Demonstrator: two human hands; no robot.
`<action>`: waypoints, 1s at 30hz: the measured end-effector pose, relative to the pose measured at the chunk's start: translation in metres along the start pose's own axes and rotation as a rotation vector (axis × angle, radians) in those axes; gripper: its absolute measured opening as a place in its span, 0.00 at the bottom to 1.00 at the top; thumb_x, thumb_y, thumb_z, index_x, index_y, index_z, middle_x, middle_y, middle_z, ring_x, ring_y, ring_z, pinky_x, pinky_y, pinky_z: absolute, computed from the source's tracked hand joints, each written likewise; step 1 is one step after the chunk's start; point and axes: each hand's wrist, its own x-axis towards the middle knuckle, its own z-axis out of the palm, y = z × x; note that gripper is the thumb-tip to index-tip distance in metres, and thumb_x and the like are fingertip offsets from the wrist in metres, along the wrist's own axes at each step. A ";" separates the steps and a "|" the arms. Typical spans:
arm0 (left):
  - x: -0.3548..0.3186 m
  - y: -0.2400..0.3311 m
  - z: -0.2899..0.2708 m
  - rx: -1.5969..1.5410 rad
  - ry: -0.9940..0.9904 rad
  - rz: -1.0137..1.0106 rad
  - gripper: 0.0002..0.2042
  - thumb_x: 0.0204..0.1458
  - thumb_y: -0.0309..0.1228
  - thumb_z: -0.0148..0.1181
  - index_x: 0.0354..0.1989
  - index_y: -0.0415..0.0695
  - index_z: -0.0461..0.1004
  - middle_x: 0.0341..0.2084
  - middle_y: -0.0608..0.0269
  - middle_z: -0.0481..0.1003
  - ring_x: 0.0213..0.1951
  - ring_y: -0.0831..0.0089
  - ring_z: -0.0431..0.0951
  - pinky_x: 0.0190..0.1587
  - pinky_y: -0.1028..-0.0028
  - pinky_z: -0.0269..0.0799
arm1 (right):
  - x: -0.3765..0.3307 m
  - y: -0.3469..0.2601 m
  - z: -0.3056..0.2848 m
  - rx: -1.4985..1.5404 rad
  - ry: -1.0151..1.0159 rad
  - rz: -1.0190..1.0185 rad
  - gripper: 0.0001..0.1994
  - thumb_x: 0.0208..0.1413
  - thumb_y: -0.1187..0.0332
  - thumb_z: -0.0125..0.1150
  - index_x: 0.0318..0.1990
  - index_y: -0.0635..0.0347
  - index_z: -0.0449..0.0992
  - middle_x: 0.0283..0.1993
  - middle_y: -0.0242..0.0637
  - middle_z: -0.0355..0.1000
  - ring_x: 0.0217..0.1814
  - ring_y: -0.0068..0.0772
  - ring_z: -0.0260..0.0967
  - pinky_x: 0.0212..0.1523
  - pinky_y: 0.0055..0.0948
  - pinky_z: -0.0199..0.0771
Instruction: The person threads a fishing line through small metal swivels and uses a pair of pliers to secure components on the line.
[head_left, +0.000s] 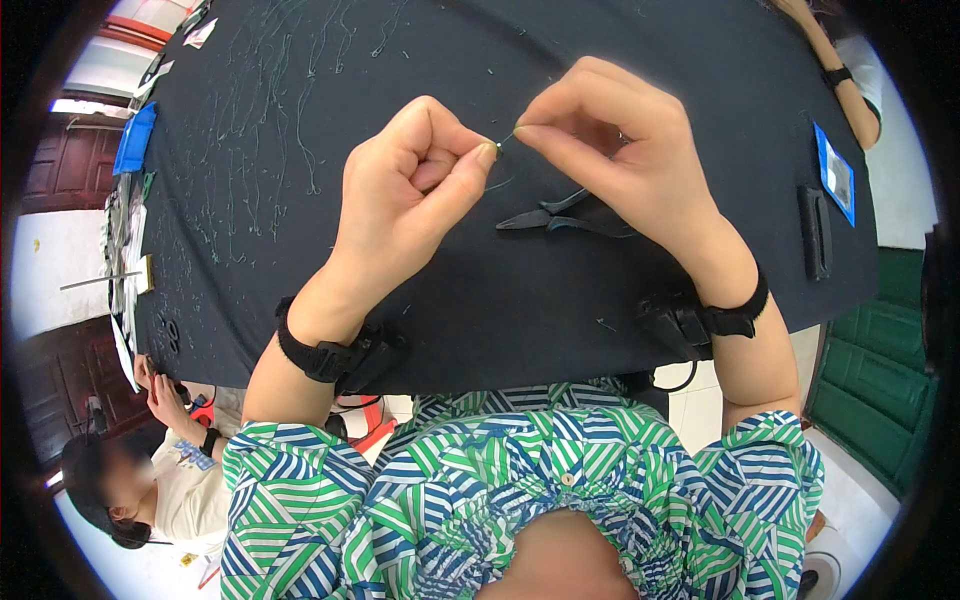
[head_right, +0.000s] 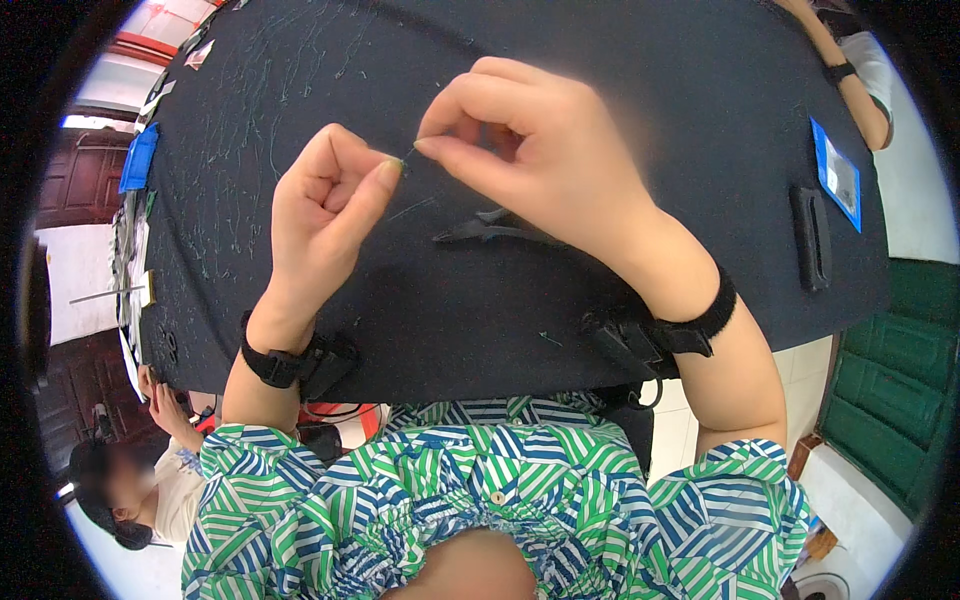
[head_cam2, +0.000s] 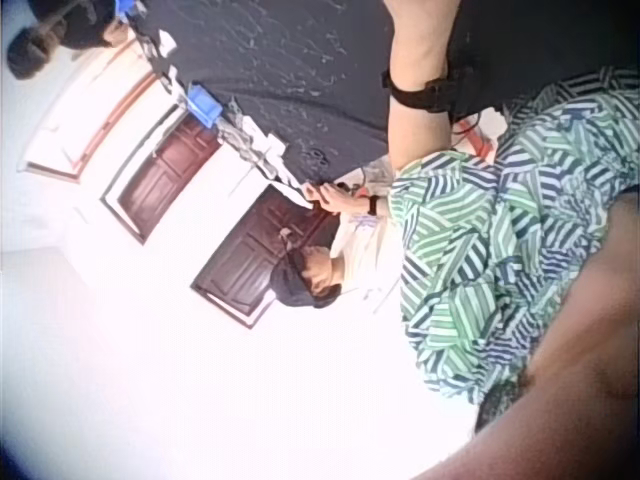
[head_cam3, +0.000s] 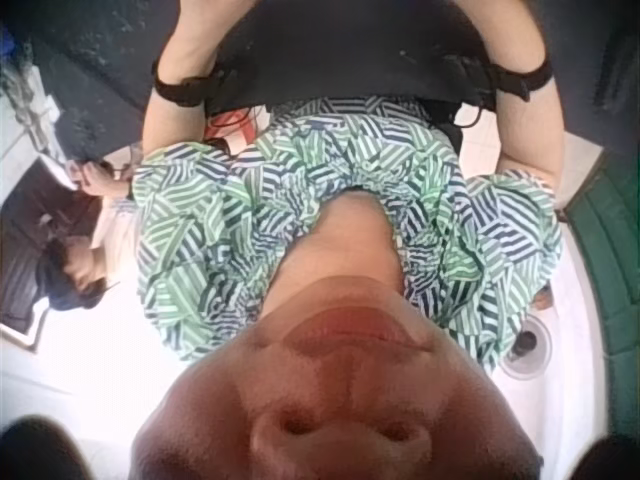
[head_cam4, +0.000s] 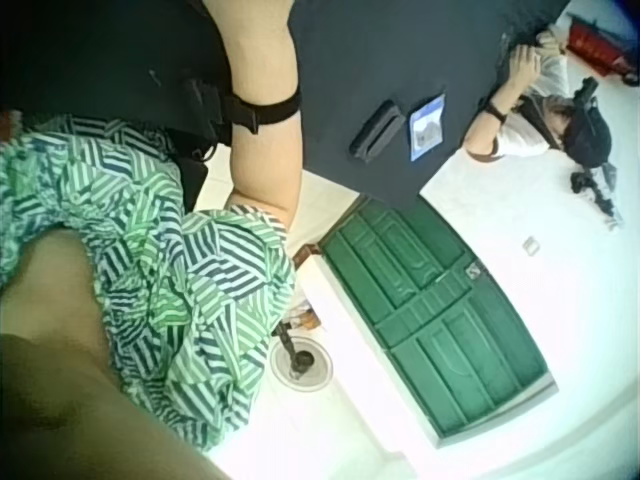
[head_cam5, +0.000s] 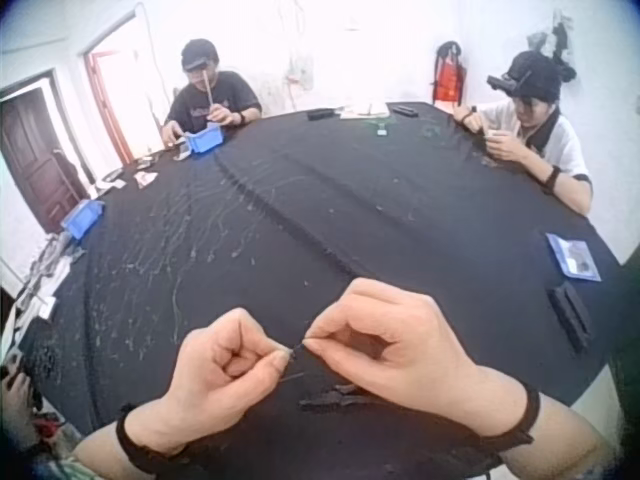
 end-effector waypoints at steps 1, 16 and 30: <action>0.001 -0.002 -0.001 -0.027 0.017 0.013 0.05 0.54 0.24 0.61 0.29 0.39 0.70 0.15 0.79 0.58 0.20 0.91 0.55 0.22 0.85 0.53 | 0.000 -0.002 -0.002 0.000 -0.017 0.042 0.04 0.51 0.71 0.66 0.33 0.59 0.78 0.22 0.28 0.70 0.19 0.17 0.62 0.21 0.19 0.59; 0.001 -0.002 -0.004 -0.145 0.044 0.012 0.04 0.57 0.24 0.59 0.31 0.40 0.70 0.16 0.82 0.58 0.20 0.93 0.52 0.22 0.87 0.50 | -0.001 -0.024 0.004 0.357 -0.222 0.530 0.12 0.53 0.65 0.65 0.39 0.63 0.78 0.37 0.35 0.78 0.20 0.15 0.68 0.20 0.17 0.65; 0.000 -0.004 -0.004 -0.150 0.039 0.068 0.05 0.57 0.24 0.59 0.31 0.40 0.69 0.17 0.82 0.59 0.20 0.93 0.53 0.22 0.87 0.49 | -0.012 -0.016 0.027 0.488 -0.033 0.469 0.07 0.57 0.68 0.63 0.35 0.62 0.76 0.29 0.27 0.73 0.29 0.14 0.68 0.30 0.16 0.69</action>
